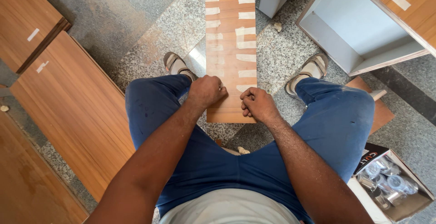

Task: The person applies multiple strips of white adhesive tape to the surface of a wooden furniture panel by hand, pressing them down and tearing them to length.

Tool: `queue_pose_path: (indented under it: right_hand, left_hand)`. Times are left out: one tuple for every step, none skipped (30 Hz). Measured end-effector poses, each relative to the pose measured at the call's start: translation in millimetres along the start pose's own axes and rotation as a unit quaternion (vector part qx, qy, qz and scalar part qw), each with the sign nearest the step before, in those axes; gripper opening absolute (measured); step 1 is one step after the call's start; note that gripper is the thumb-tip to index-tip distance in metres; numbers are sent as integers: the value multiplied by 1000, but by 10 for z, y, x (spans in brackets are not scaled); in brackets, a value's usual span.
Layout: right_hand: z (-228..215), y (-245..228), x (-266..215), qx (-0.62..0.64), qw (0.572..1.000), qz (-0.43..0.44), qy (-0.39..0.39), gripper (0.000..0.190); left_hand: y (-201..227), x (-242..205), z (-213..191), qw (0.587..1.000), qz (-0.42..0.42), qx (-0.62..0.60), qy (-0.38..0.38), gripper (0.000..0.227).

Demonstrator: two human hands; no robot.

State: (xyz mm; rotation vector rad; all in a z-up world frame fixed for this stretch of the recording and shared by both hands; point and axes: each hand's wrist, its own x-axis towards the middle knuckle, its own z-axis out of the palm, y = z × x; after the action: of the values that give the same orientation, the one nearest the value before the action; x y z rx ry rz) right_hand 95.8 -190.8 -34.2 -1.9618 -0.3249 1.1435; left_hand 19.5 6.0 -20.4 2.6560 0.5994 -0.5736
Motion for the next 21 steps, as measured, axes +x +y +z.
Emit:
queue_pose_path:
  right_hand:
    - [-2,-1,-1,2,1000,3,2,17]
    - [-5,-6,5,9,1000,0,2,17]
    - [-9,-6,7,15,1000,-3,2,17]
    - [-10,1,4,23,1000,-4,2,17]
    - [-5,6,1,18,1000,-4,0,17]
    - [-4,9,-1,12,1000,-4,-1,17]
    - [1,10,1,7,1000,-3,-3,17]
    - [0,18,-9,8,1000,-8,0,17]
    - [-4,21,-9,8,1000,-13,3,17]
    - [1,26,-12,9,1000,-18,6,17]
    - [3,30,-11,13,1000,-20,9,17]
    - [6,40,-13,16,1000,-22,12,17]
    - [12,53,-20,20,999,-23,14,17]
    - [21,59,-19,18,1000,-19,11,17]
    - [30,64,-22,16,1000,-15,8,17]
    - [31,50,-10,13,1000,-14,5,17]
    - [30,37,1,12,1000,-15,7,17]
    - [21,32,3,10,1000,-15,9,16]
    - [12,28,7,9,1000,-15,12,16]
    - [14,29,9,10,1000,-16,9,16]
    - [21,31,8,12,1000,-17,7,16]
  left_hand:
    - [6,18,10,1000,3,2,0,31]
    - [13,39,10,1000,6,4,1,32]
    - [23,50,8,1000,-6,3,-13,32]
    - [41,45,14,999,-16,1,-29,34]
    - [51,27,13,999,-26,0,-45,35]
    - [50,-1,4,999,-38,-28,0,32]
    - [39,-38,-9,996,-49,-56,44,30]
    - [44,-77,-9,991,-58,-85,87,28]
    - [46,-116,-5,991,-49,-89,91,27]
    - [40,-158,7,990,-40,-92,95,26]
    - [38,-186,29,990,-30,-95,98,26]
    - [43,-212,72,990,-10,-80,116,27]
    - [45,-228,121,989,10,-65,134,27]
    - [33,-237,168,987,28,-50,152,28]
    - [33,-228,215,988,37,-8,151,25]
    - [44,-188,246,987,46,34,153,21]
    - [51,-150,270,983,55,77,155,18]
    - [70,-110,292,981,63,86,163,19]
    - [96,-70,305,978,71,94,171,20]
    - [111,-47,307,975,79,104,177,22]
    - [115,-34,297,987,26,52,151,21]
